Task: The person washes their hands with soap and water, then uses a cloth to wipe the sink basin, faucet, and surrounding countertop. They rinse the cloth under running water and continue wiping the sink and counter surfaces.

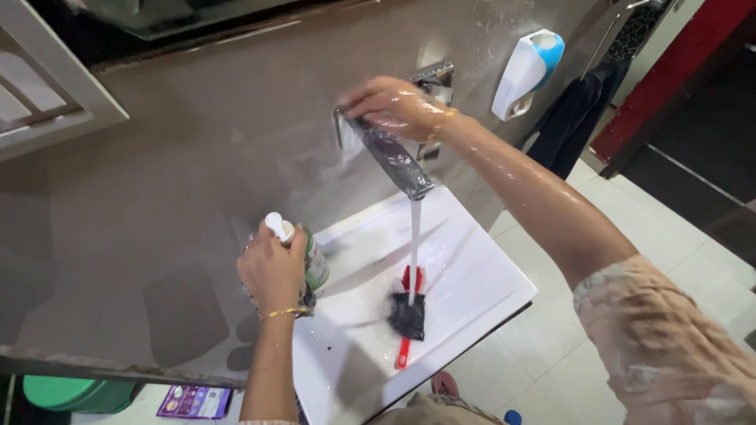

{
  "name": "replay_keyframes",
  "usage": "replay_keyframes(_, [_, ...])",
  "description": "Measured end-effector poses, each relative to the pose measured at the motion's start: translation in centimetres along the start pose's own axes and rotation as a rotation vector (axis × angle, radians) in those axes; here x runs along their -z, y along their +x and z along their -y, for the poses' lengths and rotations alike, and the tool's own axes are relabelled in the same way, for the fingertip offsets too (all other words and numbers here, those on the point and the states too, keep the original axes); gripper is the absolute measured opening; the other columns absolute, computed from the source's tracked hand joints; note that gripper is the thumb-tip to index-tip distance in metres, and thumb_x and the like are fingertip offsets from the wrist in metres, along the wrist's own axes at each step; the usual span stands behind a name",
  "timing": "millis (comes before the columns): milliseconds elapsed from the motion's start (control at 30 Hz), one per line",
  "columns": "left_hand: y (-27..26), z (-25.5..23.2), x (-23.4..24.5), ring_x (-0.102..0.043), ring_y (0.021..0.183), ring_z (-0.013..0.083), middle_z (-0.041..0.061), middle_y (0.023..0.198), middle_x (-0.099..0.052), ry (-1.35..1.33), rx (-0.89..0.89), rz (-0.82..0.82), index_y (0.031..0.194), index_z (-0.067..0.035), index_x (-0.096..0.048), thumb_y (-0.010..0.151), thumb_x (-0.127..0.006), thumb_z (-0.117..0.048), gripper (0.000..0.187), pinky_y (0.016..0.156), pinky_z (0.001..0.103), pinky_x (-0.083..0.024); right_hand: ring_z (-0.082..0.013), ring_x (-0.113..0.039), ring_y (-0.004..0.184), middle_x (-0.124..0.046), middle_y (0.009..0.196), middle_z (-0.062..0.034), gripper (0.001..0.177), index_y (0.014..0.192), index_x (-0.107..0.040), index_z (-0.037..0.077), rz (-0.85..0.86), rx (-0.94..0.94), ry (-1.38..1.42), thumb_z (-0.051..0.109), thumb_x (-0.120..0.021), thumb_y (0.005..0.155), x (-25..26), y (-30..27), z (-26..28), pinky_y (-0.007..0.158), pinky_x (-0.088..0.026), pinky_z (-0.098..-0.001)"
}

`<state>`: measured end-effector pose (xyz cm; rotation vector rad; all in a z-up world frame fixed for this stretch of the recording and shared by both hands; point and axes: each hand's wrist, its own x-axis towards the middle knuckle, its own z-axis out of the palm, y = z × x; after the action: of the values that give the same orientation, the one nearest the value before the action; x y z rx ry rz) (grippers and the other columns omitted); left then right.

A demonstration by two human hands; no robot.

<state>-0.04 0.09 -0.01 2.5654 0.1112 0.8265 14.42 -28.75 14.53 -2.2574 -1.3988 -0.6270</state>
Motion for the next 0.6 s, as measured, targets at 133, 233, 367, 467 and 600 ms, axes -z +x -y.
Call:
replay_keyframes(133, [0.0,-0.1,-0.4,-0.070,0.076,0.0380,0.017,0.077,-0.071,-0.014,-0.006,0.007,0.094,-0.006,-0.068,0.089,-0.070,-0.044,0.038,0.069,0.049,-0.053,-0.0293,-0.065,0.117,-0.071,0.122,-0.0089,0.024,0.109,-0.074,0.008,-0.166,-0.145,-0.137,-0.005,-0.063,0.092,2.7,-6.1,-3.7,0.103,-0.051,-0.0409])
replay_keyframes(233, [-0.3,-0.5,-0.6,-0.070,0.076,0.0379,0.017,0.076,-0.071,-0.006,-0.061,-0.057,0.098,-0.005,-0.068,0.092,-0.069,-0.041,0.037,0.067,0.050,-0.052,-0.0273,-0.069,0.107,-0.072,0.113,-0.0116,0.018,0.113,-0.072,0.004,-0.393,-0.384,-0.210,0.000,-0.064,0.097,2.1,-11.6,-6.4,0.094,-0.054,-0.0380])
replay_keyframes(367, [0.0,-0.6,-0.4,-0.070,0.075,0.0391,0.018,0.077,-0.071,0.023,-0.027,-0.029,0.092,-0.005,-0.067,0.088,-0.071,-0.043,0.038,0.066,0.050,-0.052,-0.0187,-0.066,0.079,-0.067,0.093,-0.0110,0.013,0.099,-0.067,-0.001,-0.961,-0.800,0.976,0.009,-0.058,0.098,-7.3,-18.7,-6.2,0.073,-0.057,-0.0332])
replay_keyframes(467, [-0.1,-0.5,-0.6,-0.070,0.075,0.0393,0.018,0.078,-0.071,0.012,-0.036,-0.026,0.093,-0.005,-0.067,0.089,-0.071,-0.043,0.039,0.067,0.050,-0.052,-0.0189,-0.064,0.077,-0.068,0.099,-0.0210,0.032,0.111,-0.061,-0.020,-0.672,-1.020,2.256,0.009,-0.053,0.104,-20.6,-24.3,-0.2,0.065,-0.055,-0.0270])
replay_keyframes(600, [-0.3,-0.2,-0.4,-0.070,0.077,0.0392,0.018,0.079,-0.071,-0.010,-0.013,-0.004,0.093,-0.005,-0.067,0.089,-0.071,-0.043,0.039,0.069,0.050,-0.052,-0.0293,-0.067,0.083,-0.064,0.087,-0.0146,0.018,0.089,-0.063,-0.002,-0.989,-1.424,2.463,0.013,-0.055,0.096,-29.9,-25.6,5.4,0.076,-0.060,-0.0390])
